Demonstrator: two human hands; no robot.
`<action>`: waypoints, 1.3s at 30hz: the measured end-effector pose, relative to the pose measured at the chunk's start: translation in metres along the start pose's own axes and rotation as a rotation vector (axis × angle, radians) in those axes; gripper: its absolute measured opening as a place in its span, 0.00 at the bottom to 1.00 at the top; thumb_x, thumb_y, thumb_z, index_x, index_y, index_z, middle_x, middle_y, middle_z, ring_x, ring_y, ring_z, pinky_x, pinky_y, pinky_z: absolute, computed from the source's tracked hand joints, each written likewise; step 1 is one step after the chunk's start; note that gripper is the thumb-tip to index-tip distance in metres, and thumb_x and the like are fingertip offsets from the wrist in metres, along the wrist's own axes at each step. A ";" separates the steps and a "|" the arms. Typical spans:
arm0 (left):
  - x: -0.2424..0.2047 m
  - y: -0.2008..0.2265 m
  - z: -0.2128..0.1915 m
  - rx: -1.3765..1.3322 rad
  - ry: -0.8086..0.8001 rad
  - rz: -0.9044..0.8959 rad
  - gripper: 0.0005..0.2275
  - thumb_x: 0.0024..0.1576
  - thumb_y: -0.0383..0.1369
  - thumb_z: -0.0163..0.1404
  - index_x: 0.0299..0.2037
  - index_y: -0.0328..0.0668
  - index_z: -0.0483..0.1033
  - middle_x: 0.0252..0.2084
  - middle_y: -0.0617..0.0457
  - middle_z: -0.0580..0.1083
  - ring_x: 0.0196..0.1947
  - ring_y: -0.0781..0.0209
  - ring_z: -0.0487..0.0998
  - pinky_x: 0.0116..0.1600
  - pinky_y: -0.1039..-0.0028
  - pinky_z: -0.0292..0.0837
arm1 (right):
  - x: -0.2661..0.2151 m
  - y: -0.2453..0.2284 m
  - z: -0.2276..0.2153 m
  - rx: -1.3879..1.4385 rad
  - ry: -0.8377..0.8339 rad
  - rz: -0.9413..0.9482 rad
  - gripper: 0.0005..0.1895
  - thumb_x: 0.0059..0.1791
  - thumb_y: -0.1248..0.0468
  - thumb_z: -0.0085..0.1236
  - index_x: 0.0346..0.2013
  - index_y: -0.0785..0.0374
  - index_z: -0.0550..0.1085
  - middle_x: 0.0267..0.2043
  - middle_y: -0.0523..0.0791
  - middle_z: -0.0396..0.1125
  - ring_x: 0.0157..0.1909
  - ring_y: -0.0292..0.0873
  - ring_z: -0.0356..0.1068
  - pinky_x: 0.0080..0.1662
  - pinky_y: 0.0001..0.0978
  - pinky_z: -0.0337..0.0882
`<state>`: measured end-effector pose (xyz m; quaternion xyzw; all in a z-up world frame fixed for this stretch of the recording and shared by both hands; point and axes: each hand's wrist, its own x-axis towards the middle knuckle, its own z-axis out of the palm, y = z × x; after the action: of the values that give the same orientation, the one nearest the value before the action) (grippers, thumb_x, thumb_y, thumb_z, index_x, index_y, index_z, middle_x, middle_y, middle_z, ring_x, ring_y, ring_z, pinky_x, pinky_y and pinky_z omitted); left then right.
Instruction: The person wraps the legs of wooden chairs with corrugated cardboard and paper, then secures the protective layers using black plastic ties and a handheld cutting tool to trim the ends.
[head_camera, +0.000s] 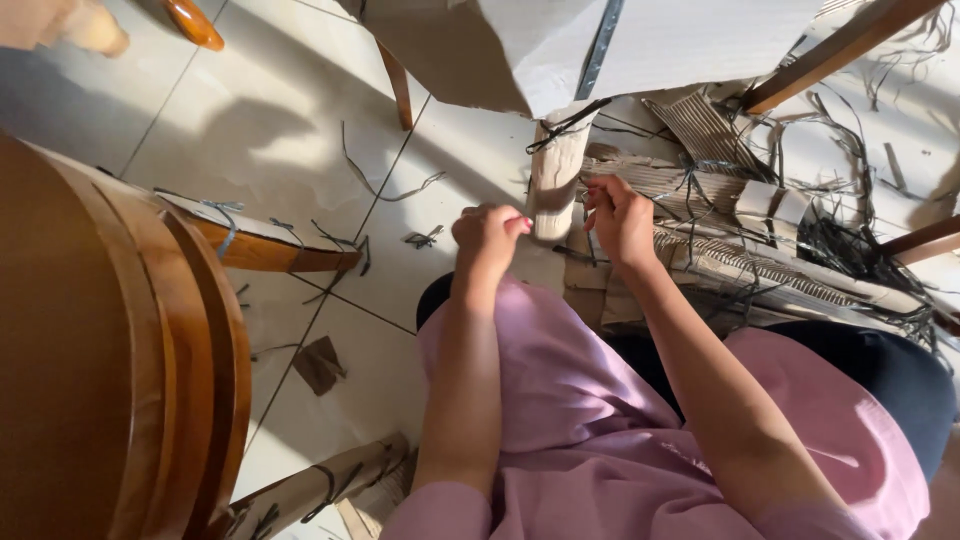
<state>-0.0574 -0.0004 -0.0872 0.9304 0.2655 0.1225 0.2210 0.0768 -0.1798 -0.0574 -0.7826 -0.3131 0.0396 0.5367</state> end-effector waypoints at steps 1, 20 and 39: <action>-0.002 0.011 -0.009 0.007 -0.002 0.006 0.08 0.53 0.47 0.60 0.35 0.60 0.83 0.32 0.62 0.80 0.38 0.52 0.81 0.49 0.59 0.77 | -0.003 0.001 0.001 0.006 0.007 0.002 0.12 0.55 0.74 0.48 0.47 0.64 0.79 0.25 0.48 0.73 0.23 0.45 0.74 0.37 0.38 0.75; 0.029 0.030 0.014 -0.362 0.141 0.341 0.11 0.57 0.26 0.55 0.38 0.63 0.82 0.41 0.71 0.80 0.49 0.68 0.78 0.57 0.73 0.70 | -0.036 0.023 0.034 -0.355 0.067 -0.193 0.04 0.56 0.60 0.60 0.38 0.54 0.75 0.26 0.44 0.72 0.33 0.56 0.74 0.41 0.46 0.74; 0.029 0.041 0.039 -0.422 0.329 0.154 0.06 0.50 0.31 0.62 0.29 0.64 0.82 0.25 0.63 0.80 0.33 0.60 0.82 0.55 0.71 0.71 | 0.000 -0.001 0.022 -0.461 0.118 -0.810 0.07 0.56 0.58 0.61 0.36 0.57 0.76 0.58 0.43 0.70 0.53 0.51 0.66 0.51 0.42 0.63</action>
<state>-0.0016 -0.0288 -0.0989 0.8489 0.1949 0.3408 0.3537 0.0675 -0.1617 -0.0658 -0.6972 -0.5629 -0.2881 0.3378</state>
